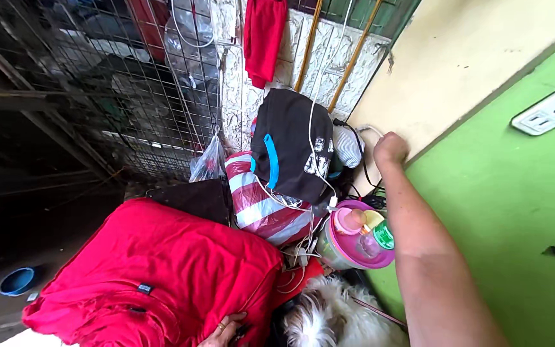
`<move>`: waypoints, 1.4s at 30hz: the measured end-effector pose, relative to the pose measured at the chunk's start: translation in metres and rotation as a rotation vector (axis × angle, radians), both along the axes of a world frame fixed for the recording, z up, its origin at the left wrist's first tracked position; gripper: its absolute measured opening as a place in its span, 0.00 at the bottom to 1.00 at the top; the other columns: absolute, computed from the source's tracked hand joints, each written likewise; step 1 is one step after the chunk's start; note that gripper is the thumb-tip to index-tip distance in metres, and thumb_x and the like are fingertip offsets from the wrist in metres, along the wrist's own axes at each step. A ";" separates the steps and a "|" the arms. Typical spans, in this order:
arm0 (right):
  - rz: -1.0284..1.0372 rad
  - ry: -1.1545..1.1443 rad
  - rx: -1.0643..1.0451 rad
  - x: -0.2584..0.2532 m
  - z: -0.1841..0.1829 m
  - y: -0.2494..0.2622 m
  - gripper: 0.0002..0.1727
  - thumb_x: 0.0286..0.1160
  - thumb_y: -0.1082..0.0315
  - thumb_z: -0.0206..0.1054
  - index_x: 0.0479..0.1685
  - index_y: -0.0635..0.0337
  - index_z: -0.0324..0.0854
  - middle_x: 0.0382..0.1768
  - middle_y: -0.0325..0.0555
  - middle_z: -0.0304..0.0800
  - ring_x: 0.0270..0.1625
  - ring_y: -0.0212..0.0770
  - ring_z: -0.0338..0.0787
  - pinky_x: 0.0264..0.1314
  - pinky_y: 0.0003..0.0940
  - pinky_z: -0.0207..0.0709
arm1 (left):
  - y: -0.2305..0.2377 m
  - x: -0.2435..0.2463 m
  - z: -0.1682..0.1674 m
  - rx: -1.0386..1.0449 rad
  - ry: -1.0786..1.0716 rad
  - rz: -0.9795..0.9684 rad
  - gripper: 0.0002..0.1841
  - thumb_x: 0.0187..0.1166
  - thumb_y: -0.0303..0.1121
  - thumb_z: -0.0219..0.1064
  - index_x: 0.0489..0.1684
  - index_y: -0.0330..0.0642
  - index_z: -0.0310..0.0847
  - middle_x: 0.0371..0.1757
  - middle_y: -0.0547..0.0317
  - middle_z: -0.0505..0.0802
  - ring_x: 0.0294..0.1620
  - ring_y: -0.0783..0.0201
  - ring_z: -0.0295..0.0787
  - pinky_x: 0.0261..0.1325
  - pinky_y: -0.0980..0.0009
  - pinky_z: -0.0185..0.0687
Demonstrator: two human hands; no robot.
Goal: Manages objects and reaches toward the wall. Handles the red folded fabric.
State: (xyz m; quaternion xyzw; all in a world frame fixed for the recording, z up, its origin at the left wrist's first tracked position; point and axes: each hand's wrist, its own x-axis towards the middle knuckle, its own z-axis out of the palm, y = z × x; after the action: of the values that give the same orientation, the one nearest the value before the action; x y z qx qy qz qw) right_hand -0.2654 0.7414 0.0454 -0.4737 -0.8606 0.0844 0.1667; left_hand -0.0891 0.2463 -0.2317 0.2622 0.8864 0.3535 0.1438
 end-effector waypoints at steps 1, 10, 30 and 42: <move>-0.028 0.020 0.004 0.002 0.003 -0.003 0.19 0.89 0.69 0.51 0.66 0.73 0.78 0.65 0.74 0.84 0.70 0.71 0.84 0.68 0.68 0.75 | 0.000 0.000 -0.001 0.003 0.000 0.000 0.21 0.70 0.41 0.75 0.60 0.43 0.89 0.69 0.57 0.92 0.57 0.49 0.95 0.56 0.42 0.87; 0.057 0.266 -0.136 0.035 0.043 0.009 0.23 0.91 0.62 0.53 0.78 0.63 0.74 0.68 0.69 0.84 0.71 0.66 0.84 0.72 0.64 0.72 | 0.017 -0.017 0.120 -0.221 -0.401 -0.110 0.24 0.81 0.30 0.69 0.76 0.31 0.78 0.83 0.43 0.79 0.77 0.36 0.80 0.78 0.40 0.69; 0.293 0.915 -0.260 0.175 0.065 0.012 0.12 0.89 0.65 0.58 0.51 0.64 0.83 0.39 0.38 0.89 0.42 0.27 0.84 0.49 0.25 0.75 | -0.003 -0.001 0.025 0.082 -0.011 -0.108 0.20 0.68 0.31 0.76 0.56 0.28 0.88 0.70 0.41 0.89 0.61 0.37 0.91 0.57 0.34 0.83; 0.189 1.049 -0.456 0.186 0.081 -0.003 0.12 0.89 0.63 0.58 0.61 0.58 0.71 0.27 0.37 0.88 0.17 0.25 0.79 0.20 0.18 0.71 | -0.003 -0.001 0.026 0.056 -0.009 -0.104 0.22 0.68 0.31 0.77 0.60 0.30 0.87 0.72 0.43 0.88 0.61 0.38 0.91 0.58 0.34 0.83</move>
State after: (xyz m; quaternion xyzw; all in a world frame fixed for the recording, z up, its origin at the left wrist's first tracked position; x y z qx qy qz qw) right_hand -0.0791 0.7381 0.1261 -0.3138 -0.6616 0.5056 0.4563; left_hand -0.0900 0.2432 -0.2054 0.3103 0.8605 0.3716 0.1587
